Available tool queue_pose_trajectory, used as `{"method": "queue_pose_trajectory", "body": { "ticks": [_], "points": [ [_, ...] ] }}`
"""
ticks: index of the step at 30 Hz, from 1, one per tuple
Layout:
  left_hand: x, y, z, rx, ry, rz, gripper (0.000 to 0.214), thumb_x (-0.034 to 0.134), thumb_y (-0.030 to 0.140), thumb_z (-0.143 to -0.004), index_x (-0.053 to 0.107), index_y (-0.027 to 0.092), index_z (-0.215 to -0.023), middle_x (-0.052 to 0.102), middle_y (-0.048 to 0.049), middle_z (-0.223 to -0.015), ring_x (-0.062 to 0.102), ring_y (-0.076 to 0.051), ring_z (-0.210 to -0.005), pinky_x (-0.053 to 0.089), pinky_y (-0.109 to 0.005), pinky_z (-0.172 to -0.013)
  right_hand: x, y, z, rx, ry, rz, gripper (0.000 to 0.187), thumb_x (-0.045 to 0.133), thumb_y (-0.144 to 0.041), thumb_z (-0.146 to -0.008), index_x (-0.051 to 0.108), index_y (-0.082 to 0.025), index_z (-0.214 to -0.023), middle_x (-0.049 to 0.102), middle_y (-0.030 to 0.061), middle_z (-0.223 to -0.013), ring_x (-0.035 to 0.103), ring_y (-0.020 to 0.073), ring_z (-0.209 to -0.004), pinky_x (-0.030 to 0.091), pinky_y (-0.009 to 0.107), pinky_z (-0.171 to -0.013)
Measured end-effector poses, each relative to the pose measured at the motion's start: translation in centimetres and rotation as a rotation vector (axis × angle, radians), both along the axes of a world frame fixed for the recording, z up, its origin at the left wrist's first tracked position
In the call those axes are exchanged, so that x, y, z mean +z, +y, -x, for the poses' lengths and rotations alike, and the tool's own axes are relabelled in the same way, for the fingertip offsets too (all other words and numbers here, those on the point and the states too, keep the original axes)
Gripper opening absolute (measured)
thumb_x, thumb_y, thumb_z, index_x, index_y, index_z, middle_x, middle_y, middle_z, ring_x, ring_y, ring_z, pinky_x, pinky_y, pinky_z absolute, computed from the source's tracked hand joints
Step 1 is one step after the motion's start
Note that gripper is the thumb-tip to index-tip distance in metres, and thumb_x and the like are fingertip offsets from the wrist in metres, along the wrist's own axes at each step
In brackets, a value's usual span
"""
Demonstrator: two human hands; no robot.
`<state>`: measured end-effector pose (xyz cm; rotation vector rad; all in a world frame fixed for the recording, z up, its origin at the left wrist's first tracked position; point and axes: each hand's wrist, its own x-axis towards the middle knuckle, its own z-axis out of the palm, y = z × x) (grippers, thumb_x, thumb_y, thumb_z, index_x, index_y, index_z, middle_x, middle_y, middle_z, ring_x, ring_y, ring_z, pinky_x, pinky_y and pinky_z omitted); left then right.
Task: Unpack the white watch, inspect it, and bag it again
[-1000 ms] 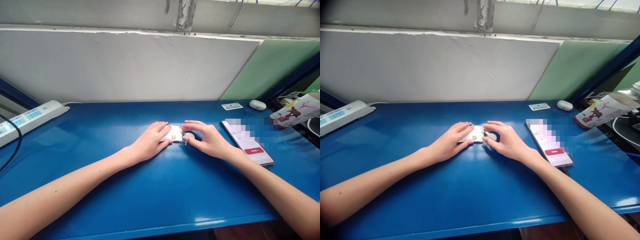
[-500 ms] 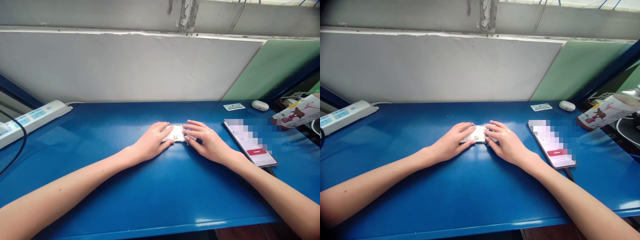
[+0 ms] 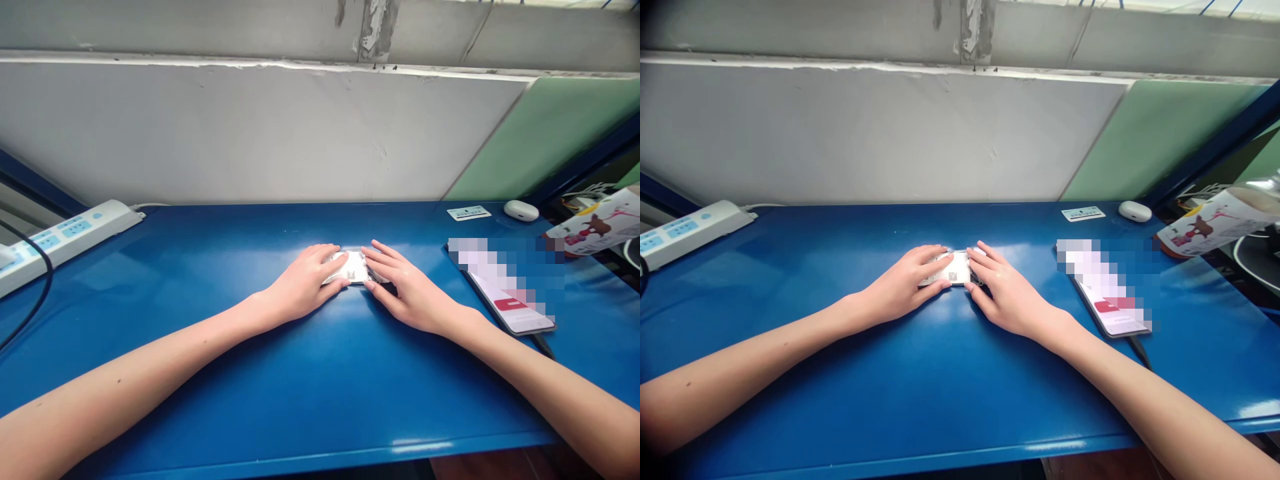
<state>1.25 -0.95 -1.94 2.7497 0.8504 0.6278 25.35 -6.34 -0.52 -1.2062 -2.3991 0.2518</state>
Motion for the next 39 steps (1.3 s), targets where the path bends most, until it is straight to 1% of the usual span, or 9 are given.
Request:
{"method": "queue_pose_trajectory", "body": {
  "ticks": [5, 9, 16, 21, 25, 29, 32, 36, 39],
  "points": [
    [0.0, 0.0, 0.0, 0.013, 0.030, 0.002, 0.043, 0.049, 0.038, -0.102, 0.057, 0.013, -0.136, 0.055, -0.0224, -0.141, 0.051, -0.035, -0.132, 0.046, -0.055, -0.106, 0.2, -0.4, 0.7, -0.004, -0.139, -0.099, 0.040, 0.046, -0.026, -0.100, 0.059, -0.003, -0.130, 0.056, 0.0233, -0.143, 0.030, 0.0382, -0.149, 0.040, 0.053, -0.117],
    [-0.1, 0.0, 0.0, 0.014, 0.035, -0.009, 0.042, 0.048, 0.037, -0.102, 0.058, 0.013, -0.136, 0.055, -0.0222, -0.141, 0.052, -0.035, -0.132, 0.046, -0.055, -0.106, 0.7, -0.4, 1.5, 0.033, -0.256, -0.240, 0.044, 0.048, -0.026, -0.099, 0.061, 0.007, -0.125, 0.061, 0.0302, -0.133, 0.038, 0.0422, -0.144, 0.041, 0.054, -0.117],
    [-0.2, 0.0, 0.0, 0.010, 0.022, -0.023, 0.042, 0.049, 0.037, -0.102, 0.058, 0.013, -0.136, 0.056, -0.0216, -0.140, 0.053, -0.035, -0.132, 0.046, -0.055, -0.106, 0.7, -0.2, 2.0, 0.044, -0.327, -0.298, 0.046, 0.047, -0.028, -0.100, 0.062, 0.007, -0.126, 0.060, 0.0302, -0.136, 0.040, 0.0410, -0.143, 0.042, 0.053, -0.116],
    [-0.3, 0.0, -0.1, 0.006, 0.021, -0.024, 0.043, 0.050, 0.037, -0.102, 0.057, 0.012, -0.136, 0.056, -0.0221, -0.140, 0.053, -0.035, -0.132, 0.045, -0.053, -0.108, 0.5, 0.0, 2.3, 0.059, -0.281, -0.287, 0.045, 0.048, -0.025, -0.099, 0.063, 0.010, -0.124, 0.058, 0.0329, -0.136, 0.045, 0.0406, -0.140, 0.043, 0.051, -0.116],
    [-0.2, 0.0, 0.0, 0.012, 0.040, 0.000, 0.054, 0.057, 0.045, -0.098, 0.052, 0.012, -0.140, 0.054, -0.0235, -0.141, 0.051, -0.037, -0.132, 0.045, -0.055, -0.107, 0.4, 0.6, 1.5, 0.048, -0.141, -0.232, 0.039, 0.047, -0.022, -0.099, 0.066, 0.003, -0.122, 0.063, 0.0262, -0.134, 0.048, 0.0367, -0.139, 0.044, 0.049, -0.115],
    [0.3, -0.1, -0.1, 0.025, 0.065, 0.035, 0.051, 0.053, 0.042, -0.100, 0.048, 0.013, -0.142, 0.053, -0.0217, -0.143, 0.049, -0.036, -0.133, 0.044, -0.055, -0.108, 0.1, 1.4, 0.1, -0.002, -0.022, -0.138, 0.035, 0.043, -0.023, -0.101, 0.072, -0.009, -0.115, 0.070, 0.0168, -0.127, 0.056, 0.0330, -0.132, 0.049, 0.050, -0.110],
    [0.7, -0.2, -0.2, 0.018, 0.069, 0.062, 0.050, 0.050, 0.038, -0.101, 0.047, 0.011, -0.142, 0.052, -0.0221, -0.141, 0.049, -0.035, -0.132, 0.043, -0.054, -0.109, -0.3, 1.8, -1.0, -0.053, 0.014, -0.111, 0.033, 0.045, -0.020, -0.099, 0.068, -0.011, -0.121, 0.068, 0.0162, -0.130, 0.058, 0.0317, -0.129, 0.050, 0.051, -0.108],
    [0.9, -0.3, -0.2, -0.014, 0.024, 0.085, 0.046, 0.045, 0.035, -0.103, 0.045, 0.014, -0.144, 0.052, -0.0201, -0.141, 0.049, -0.033, -0.131, 0.043, -0.054, -0.109, -0.8, 2.1, -1.6, -0.066, 0.025, -0.131, 0.043, 0.043, -0.008, -0.094, 0.060, -0.013, -0.133, 0.066, 0.0151, -0.134, 0.059, 0.0303, -0.127, 0.051, 0.052, -0.106],
    [1.0, -0.4, -0.1, -0.054, -0.018, 0.057, 0.044, 0.044, 0.034, -0.103, 0.045, 0.017, -0.144, 0.052, -0.0189, -0.141, 0.049, -0.033, -0.131, 0.043, -0.054, -0.109, -0.6, 2.2, -1.6, -0.051, 0.051, -0.162, 0.038, 0.046, -0.012, -0.096, 0.063, -0.016, -0.130, 0.071, 0.0117, -0.126, 0.062, 0.0287, -0.121, 0.052, 0.049, -0.103]
  ]
}}
